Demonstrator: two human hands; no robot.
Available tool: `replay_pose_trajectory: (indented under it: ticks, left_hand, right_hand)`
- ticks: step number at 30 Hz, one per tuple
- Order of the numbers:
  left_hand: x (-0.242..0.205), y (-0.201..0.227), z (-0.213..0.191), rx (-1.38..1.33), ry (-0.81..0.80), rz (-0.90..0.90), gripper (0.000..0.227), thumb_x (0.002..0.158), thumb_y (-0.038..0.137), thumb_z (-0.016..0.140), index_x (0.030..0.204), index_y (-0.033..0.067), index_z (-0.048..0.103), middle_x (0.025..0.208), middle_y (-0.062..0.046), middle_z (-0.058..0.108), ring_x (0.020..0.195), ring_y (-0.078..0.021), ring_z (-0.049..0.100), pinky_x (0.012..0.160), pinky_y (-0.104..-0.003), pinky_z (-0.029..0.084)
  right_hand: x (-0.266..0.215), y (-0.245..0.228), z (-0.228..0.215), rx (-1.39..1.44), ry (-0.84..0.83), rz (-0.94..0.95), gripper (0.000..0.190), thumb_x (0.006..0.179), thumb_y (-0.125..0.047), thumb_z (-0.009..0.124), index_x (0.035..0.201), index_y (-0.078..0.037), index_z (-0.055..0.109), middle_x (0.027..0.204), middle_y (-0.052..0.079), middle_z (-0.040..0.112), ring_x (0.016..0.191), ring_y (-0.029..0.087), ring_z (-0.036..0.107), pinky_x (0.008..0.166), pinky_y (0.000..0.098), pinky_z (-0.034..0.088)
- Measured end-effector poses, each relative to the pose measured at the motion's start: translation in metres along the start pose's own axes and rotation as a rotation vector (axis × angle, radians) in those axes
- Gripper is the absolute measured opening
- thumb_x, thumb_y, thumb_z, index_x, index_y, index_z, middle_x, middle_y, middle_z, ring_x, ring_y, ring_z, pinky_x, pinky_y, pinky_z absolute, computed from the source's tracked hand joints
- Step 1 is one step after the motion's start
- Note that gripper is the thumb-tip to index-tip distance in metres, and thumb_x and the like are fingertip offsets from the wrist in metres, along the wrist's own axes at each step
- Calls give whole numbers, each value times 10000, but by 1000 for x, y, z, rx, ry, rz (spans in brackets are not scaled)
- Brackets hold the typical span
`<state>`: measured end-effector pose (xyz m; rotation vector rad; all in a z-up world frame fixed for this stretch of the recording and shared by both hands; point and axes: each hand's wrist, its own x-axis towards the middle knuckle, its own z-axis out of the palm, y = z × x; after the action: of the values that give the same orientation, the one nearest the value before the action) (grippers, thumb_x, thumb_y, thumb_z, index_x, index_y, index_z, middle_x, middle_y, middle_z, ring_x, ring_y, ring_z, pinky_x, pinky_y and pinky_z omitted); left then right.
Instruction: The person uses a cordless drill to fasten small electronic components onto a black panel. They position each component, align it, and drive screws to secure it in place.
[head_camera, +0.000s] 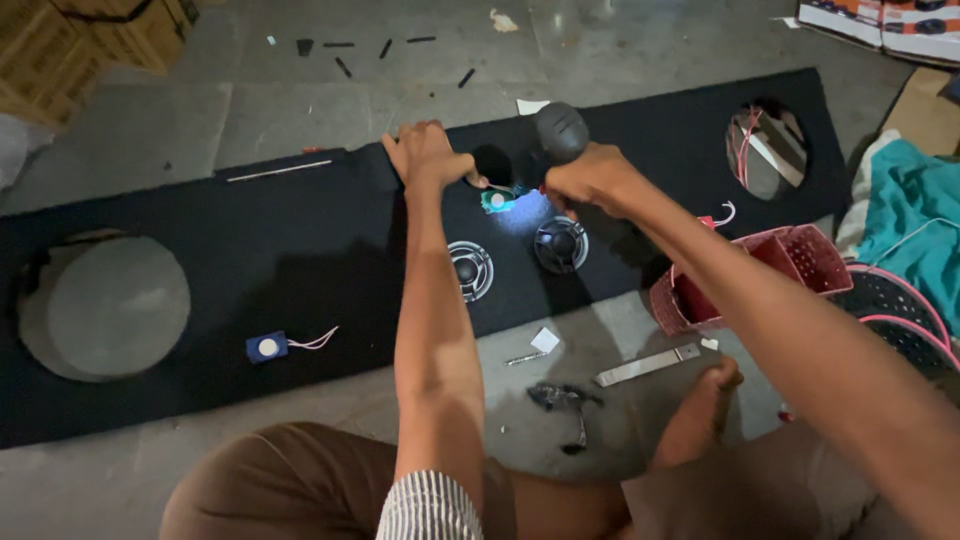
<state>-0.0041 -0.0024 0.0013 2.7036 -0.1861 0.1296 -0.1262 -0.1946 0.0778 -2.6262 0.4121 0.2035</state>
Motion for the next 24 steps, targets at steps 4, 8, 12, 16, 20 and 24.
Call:
replay_pose_trajectory:
  ticks: [4,8,12,16,20,24]
  left_hand:
    - [4,-2,4,13,20,9,692,419,419,935,999,93,747,1110,-103,729,1204,-312,569,1031,-464,313]
    - [5,-4,6,-11,28,16,606,459,385,910,974,102,764,1104,-102,737,1216,-304,574,1038,-473,319]
    - [0,-9,6,-14,14,38,644,444,412,930,976,92,758,1124,-105,724,1210,-316,570,1014,-480,325]
    - [0,-5,0,-9,5,38,701,416,417,951,991,76,739,1129,-102,716,1208,-306,562,999,-476,321]
    - [0,-3,1,-13,11,39,706,428,413,957,1008,71,743,1143,-112,706,1232,-321,530,1038,-509,279]
    - [0,-3,0,-18,-26,30,688,445,415,950,1006,66,756,1161,-115,707,1258,-314,526,1066,-511,277]
  right_hand:
    - [-3,-2,0,-90,-22,-74,235,496,-134,708,703,-24,735,741,139,744,723,271,733,627,369,545]
    - [-11,-8,-3,-54,-22,-30,215,536,-152,696,702,-19,729,745,155,747,725,272,746,640,355,555]
    - [-15,-7,2,-20,-7,28,217,569,-167,708,717,-8,720,756,166,742,728,276,736,636,370,552]
    - [-7,-2,-1,-9,-31,0,222,525,-126,719,710,-4,739,797,155,761,744,266,726,646,362,544]
    - [-1,7,-1,151,-45,-34,250,504,-135,698,731,-54,763,846,109,796,777,212,754,653,334,563]
    - [1,1,2,-24,6,15,243,574,-189,734,757,-30,744,808,167,754,764,275,746,663,354,561]
